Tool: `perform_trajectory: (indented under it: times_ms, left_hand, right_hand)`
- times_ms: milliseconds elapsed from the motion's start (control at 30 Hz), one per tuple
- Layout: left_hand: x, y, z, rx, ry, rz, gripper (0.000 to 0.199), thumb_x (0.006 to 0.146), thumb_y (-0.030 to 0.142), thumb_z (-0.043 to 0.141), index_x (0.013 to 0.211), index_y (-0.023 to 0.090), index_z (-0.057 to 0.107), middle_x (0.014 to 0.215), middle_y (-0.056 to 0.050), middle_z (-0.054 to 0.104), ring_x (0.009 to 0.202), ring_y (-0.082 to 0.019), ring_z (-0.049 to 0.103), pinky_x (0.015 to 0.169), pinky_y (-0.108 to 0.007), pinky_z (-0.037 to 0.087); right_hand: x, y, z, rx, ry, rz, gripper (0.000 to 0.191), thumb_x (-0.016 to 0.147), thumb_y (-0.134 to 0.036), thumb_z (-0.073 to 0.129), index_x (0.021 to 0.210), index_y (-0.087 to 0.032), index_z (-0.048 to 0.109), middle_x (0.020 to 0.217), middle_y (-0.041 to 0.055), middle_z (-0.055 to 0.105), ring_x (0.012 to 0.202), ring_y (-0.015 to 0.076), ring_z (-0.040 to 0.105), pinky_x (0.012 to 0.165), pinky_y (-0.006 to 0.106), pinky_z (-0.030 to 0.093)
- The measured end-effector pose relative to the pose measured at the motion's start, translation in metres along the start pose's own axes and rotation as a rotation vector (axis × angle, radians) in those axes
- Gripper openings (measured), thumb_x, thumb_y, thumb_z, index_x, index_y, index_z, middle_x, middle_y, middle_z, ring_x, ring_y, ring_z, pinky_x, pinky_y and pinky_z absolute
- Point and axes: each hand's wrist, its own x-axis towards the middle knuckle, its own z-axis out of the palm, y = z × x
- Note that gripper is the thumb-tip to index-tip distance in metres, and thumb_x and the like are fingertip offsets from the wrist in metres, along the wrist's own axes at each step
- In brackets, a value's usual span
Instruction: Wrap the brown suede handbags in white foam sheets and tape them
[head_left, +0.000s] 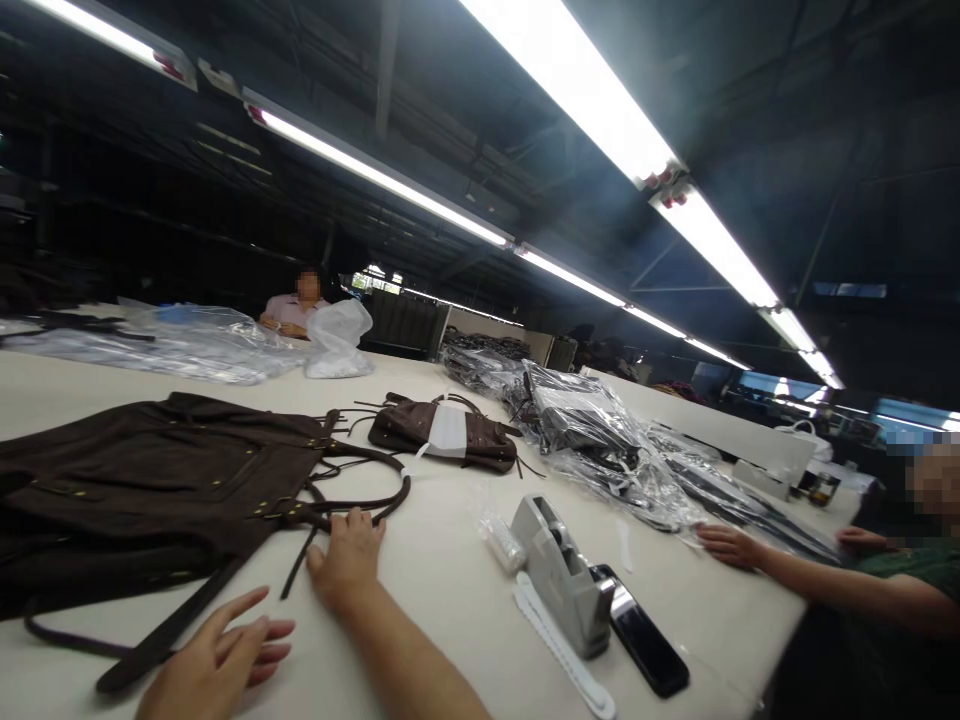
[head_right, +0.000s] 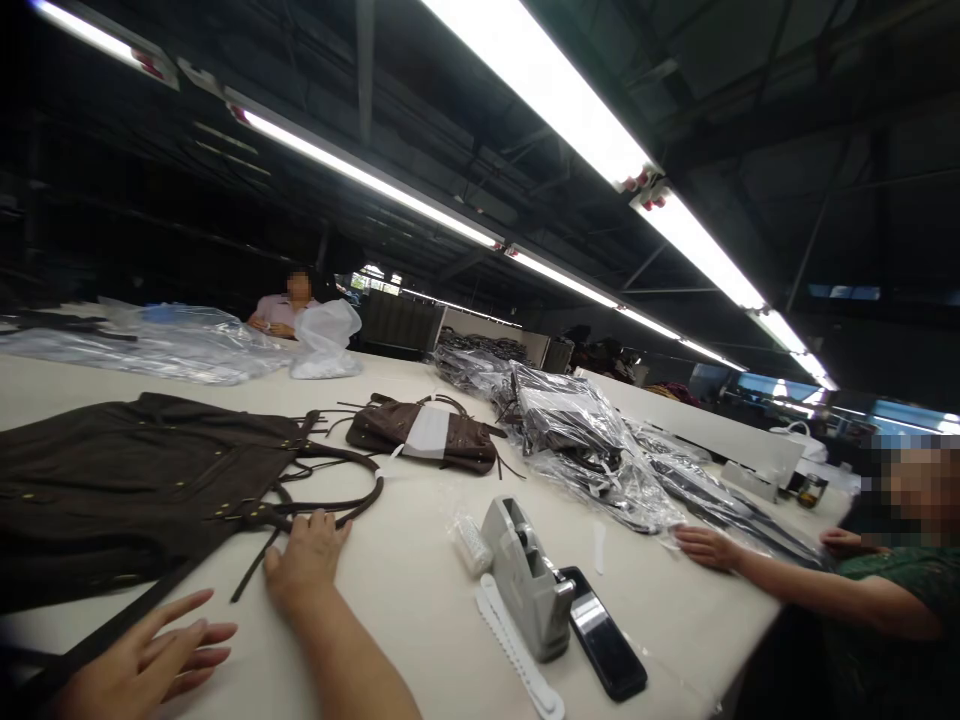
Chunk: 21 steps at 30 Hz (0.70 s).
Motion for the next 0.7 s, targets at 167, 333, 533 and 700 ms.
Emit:
perform_trajectory:
  times_ms: [167,333,533,700]
  left_hand:
    - [-0.021,0.033,-0.005,0.072,0.087,0.108,0.056,0.069,0.050,0.051,0.116,0.019,0.054,0.080,-0.007,0.073,0.075,-0.025,0.072,0.075,-0.038,0.061]
    - [-0.036,0.044,-0.010,0.094,0.165,0.189,0.043,0.077,0.042,0.051,0.113,0.019,0.055,0.090,-0.008,0.073,0.078,-0.021,0.071,0.076,-0.032,0.060]
    - [-0.040,0.044,-0.015,0.140,0.241,0.203,0.039,0.081,0.038,0.045,0.111,0.015,0.054,0.095,-0.011,0.071,0.081,-0.023,0.071,0.080,-0.037,0.060]
    - [-0.046,0.049,-0.012,0.375,0.252,0.418,0.040,0.074,0.027,0.048,0.111,0.019,0.060,0.123,-0.012,0.061,0.115,-0.028,0.060,0.115,-0.043,0.038]
  right_hand:
    - [-0.027,-0.009,-0.004,-0.047,-0.048,-0.011,0.022,0.091,-0.032,0.057,0.104,-0.018,0.068,0.106,0.0112,0.071,0.113,0.0272,0.059,0.107,0.050,0.030]
    - [-0.089,0.002,-0.036,-0.014,-0.097,-0.035,0.018,0.094,-0.033,0.054,0.099,-0.024,0.069,0.097,0.0069,0.074,0.099,0.0246,0.065,0.102,0.045,0.032]
    - [-0.155,0.012,-0.080,0.030,-0.094,-0.013,0.011,0.090,-0.030,0.059,0.085,-0.028,0.068,0.084,0.0000,0.074,0.085,0.0216,0.067,0.095,0.039,0.036]
    - [-0.195,0.012,-0.086,0.001,-0.061,-0.124,0.008,0.082,-0.024,0.057,0.082,-0.027,0.064,0.081,0.0002,0.072,0.081,0.0212,0.066,0.081,0.034,0.039]
